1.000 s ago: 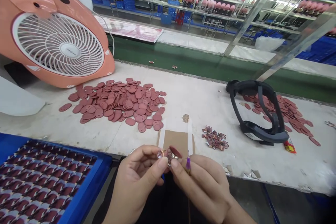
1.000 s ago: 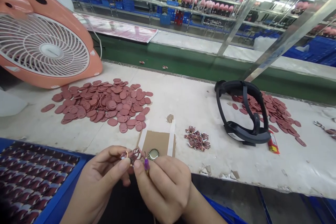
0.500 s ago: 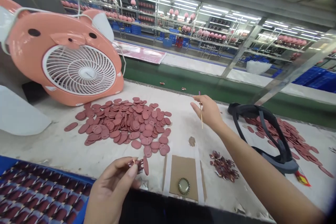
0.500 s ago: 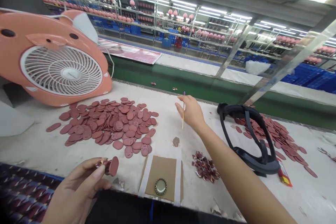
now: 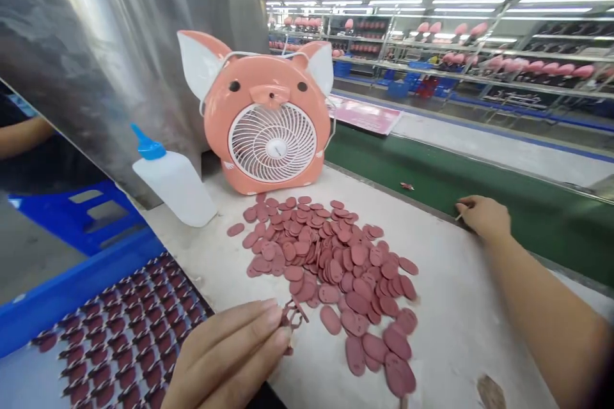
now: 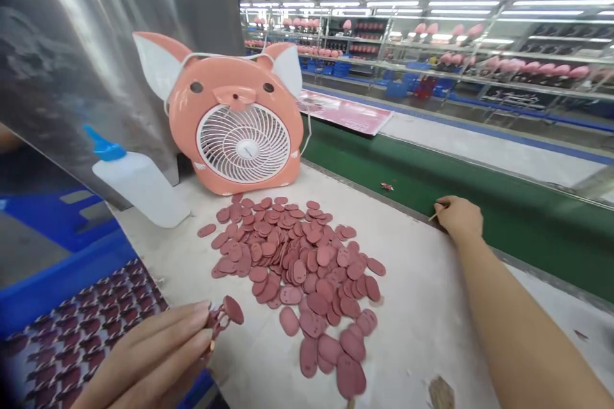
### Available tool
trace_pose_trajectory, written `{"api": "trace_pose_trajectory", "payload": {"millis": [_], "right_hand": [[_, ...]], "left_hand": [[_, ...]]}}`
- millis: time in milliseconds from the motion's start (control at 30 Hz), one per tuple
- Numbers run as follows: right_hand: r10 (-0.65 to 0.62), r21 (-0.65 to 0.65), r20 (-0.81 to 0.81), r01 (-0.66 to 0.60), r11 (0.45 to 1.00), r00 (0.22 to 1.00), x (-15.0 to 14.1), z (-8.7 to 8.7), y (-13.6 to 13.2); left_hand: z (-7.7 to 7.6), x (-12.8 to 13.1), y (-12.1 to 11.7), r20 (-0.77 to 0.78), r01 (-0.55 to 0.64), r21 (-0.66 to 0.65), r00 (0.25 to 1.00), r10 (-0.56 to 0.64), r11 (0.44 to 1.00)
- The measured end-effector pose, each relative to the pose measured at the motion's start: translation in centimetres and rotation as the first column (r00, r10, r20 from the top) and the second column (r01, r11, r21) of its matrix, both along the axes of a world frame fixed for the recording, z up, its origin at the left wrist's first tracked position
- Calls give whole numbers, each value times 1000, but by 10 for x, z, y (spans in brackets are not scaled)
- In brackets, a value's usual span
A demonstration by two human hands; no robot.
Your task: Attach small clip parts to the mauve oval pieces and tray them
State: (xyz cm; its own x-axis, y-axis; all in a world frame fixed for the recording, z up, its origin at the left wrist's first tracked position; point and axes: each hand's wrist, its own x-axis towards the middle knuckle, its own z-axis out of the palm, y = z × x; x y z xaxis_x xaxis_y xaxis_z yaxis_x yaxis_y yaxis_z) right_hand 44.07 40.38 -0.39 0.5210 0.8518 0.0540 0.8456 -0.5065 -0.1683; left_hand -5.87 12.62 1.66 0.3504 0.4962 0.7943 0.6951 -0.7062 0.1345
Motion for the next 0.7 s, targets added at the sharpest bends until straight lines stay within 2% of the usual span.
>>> {"api": "trace_pose_trajectory", "payload": {"millis": [133, 200, 400, 567, 700], "right_hand": [[53, 54, 64, -56, 997, 997, 1, -5, 17], [106, 66, 99, -113, 991, 989, -6, -8, 26], [249, -44, 153, -246, 968, 956, -28, -14, 51], [309, -98, 175, -296, 950, 935, -30, -11, 50], [384, -98, 194, -372, 923, 903, -32, -8, 43]], "left_hand": [[3, 0, 8, -31, -101, -49, 994, 100, 994], [8, 3, 15, -50, -113, -74, 993, 110, 991], [23, 9, 24, -3, -81, -136, 997, 82, 987], [27, 13, 16, 112, -123, -166, 983, 142, 978], [25, 10, 11, 111, -135, -140, 982, 151, 981]]}}
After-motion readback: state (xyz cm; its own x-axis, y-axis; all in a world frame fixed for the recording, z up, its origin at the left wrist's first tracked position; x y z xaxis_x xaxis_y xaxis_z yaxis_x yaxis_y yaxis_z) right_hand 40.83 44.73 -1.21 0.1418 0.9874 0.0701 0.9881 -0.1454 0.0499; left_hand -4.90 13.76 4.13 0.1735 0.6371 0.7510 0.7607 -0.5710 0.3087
